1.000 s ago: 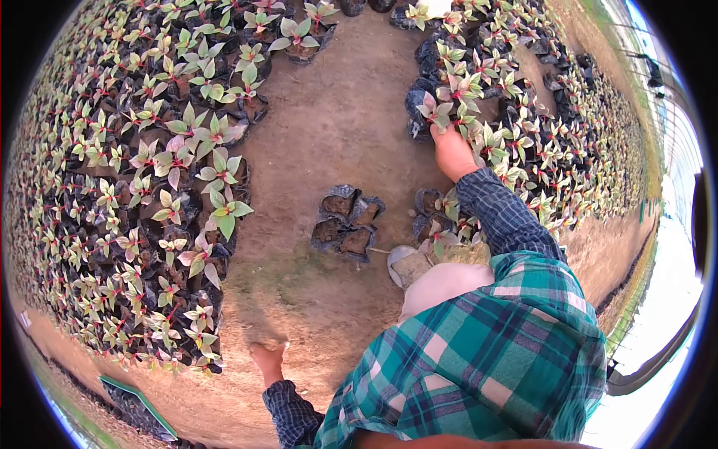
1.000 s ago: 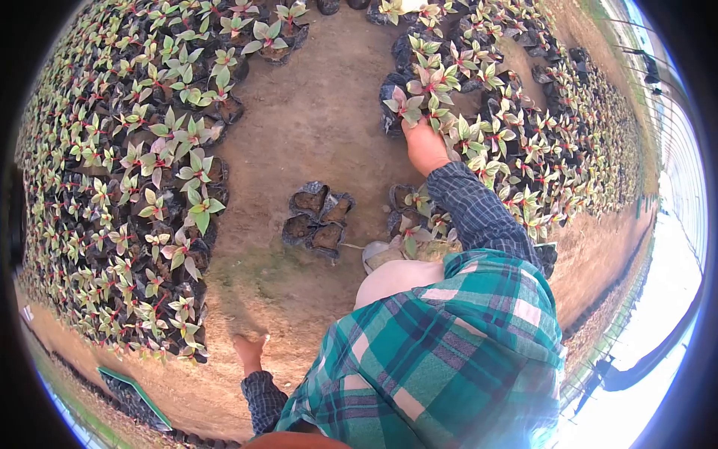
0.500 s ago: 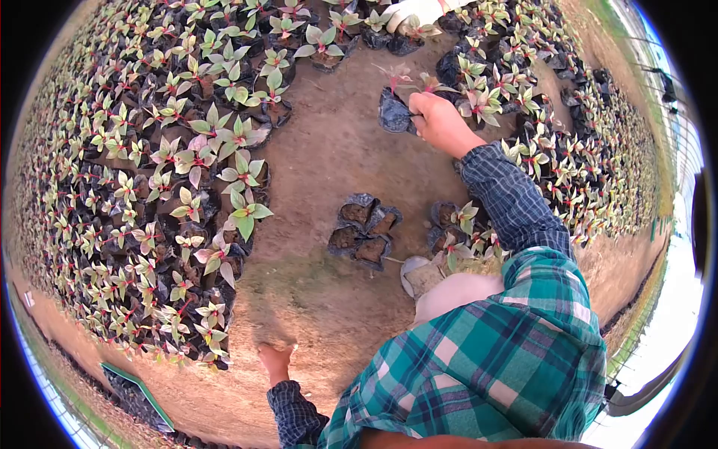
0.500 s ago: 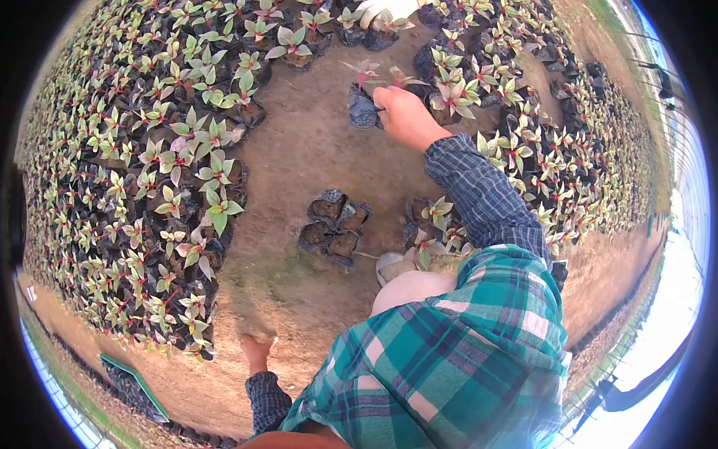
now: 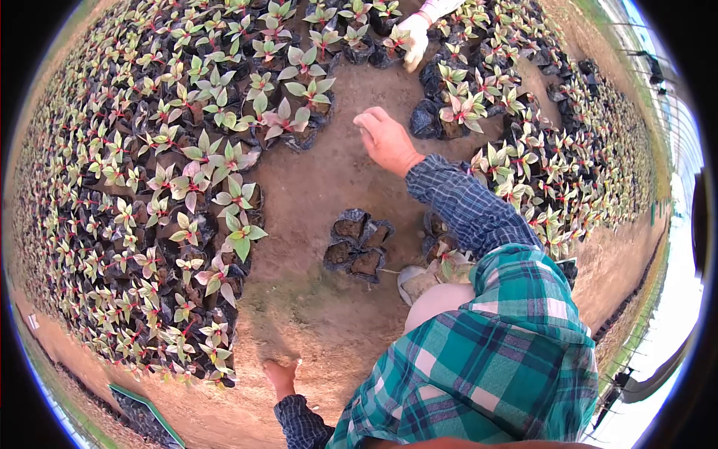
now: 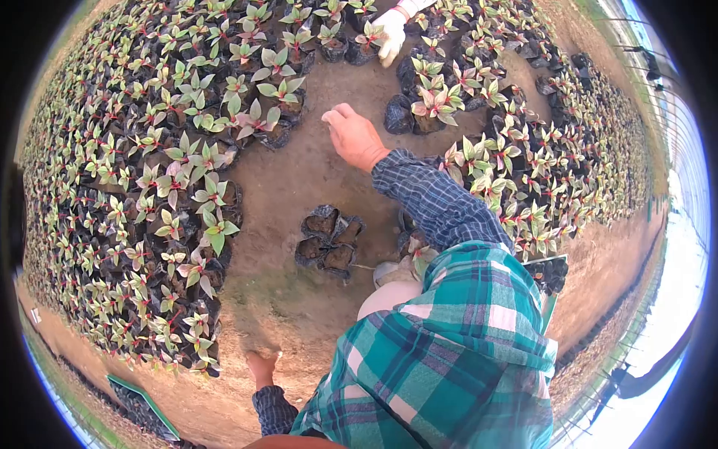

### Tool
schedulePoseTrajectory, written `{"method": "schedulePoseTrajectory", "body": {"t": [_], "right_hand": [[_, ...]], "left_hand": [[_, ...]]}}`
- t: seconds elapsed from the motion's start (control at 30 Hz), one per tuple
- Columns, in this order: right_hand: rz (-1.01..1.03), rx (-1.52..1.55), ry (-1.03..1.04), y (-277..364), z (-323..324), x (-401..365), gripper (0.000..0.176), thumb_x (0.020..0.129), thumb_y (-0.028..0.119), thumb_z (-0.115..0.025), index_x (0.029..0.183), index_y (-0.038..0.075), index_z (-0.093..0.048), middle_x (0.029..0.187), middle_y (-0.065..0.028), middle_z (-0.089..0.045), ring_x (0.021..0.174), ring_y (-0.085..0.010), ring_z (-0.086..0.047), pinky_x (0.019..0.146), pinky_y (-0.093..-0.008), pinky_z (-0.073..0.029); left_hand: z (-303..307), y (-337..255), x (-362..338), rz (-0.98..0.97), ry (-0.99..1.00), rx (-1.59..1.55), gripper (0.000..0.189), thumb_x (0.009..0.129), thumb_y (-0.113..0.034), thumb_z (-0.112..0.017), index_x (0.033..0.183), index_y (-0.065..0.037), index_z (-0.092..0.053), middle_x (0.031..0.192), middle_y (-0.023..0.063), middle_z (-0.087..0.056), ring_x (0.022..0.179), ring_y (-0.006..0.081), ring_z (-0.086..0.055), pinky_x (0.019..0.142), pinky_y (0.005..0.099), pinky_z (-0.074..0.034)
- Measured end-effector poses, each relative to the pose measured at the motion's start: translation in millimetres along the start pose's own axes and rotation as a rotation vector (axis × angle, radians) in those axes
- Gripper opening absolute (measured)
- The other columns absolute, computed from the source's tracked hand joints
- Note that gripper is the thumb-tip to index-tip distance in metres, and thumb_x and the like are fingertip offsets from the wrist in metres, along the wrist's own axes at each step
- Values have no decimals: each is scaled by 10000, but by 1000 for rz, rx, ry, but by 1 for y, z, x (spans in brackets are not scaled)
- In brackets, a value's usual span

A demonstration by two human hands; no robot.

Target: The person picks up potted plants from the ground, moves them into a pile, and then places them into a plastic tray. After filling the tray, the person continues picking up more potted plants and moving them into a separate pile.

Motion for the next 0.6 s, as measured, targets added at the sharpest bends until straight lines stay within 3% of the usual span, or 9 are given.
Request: {"method": "schedulePoseTrajectory", "body": {"t": [0.13, 0.27, 0.3, 0.37, 0.5, 0.6], "right_hand": [[-315, -131, -177, -47, 54, -56, 172, 818, 57, -608, 988, 60, -583, 957, -160, -559, 857, -363, -586, 750, -413, -494], [-572, -225, -52, -65, 80, -64, 222, 821, 184, -653, 967, 40, -566, 851, -193, -607, 815, -380, -603, 715, -455, -476], [-573, -221, -48, -76, 77, -68, 222, 821, 184, -653, 967, 40, -566, 851, -193, -607, 815, -380, -603, 715, -455, -476], [-381, -275, 54, -96, 60, -65, 229, 811, 197, -655, 915, 22, -548, 813, -209, -618, 801, -392, -608, 712, -466, -472], [-492, -129, 120, -56, 57, -61, 202, 796, 170, -635, 848, -1, -540, 805, -215, -605, 802, -392, -602, 711, -458, -474], [-327, -105, 291, -21, 39, -85, 202, 794, 187, -620, 868, 15, -543, 830, -188, -601, 816, -384, -594, 727, -454, -473]], "left_hand": [[6, -8, -6, 39, 16, -49, 936, 504, -356, -923, 1172, 62, -417, 1137, 277, -540, 1079, 426, -527, 912, 463, -458], [-5, 3, 6, -12, -9, -36, 916, 519, -336, -918, 1169, 61, -409, 1138, 287, -535, 1076, 434, -524, 918, 465, -454], [-5, 6, 4, -23, -8, -63, 911, 522, -331, -917, 1167, 60, -408, 1142, 290, -531, 1078, 435, -520, 921, 465, -452], [-7, 8, 5, -30, -16, -69, 906, 526, -327, -916, 1168, 60, -406, 1146, 289, -527, 1086, 434, -515, 921, 463, -453], [-6, 6, 2, -9, -13, -32, 893, 537, -319, -913, 1168, 57, -404, 1155, 283, -518, 1105, 429, -501, 923, 454, -454], [0, -2, -1, 15, 1, -60, 875, 541, -310, -914, 1162, 50, -414, 1138, 268, -527, 1093, 419, -507, 913, 455, -454]]}}
Point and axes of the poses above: each hand's wrist, its own x-axis towards the middle knuckle, its own z-axis out of the back of the hand, y = z × x, the point moved 3 cm from there along x, towards the middle knuckle
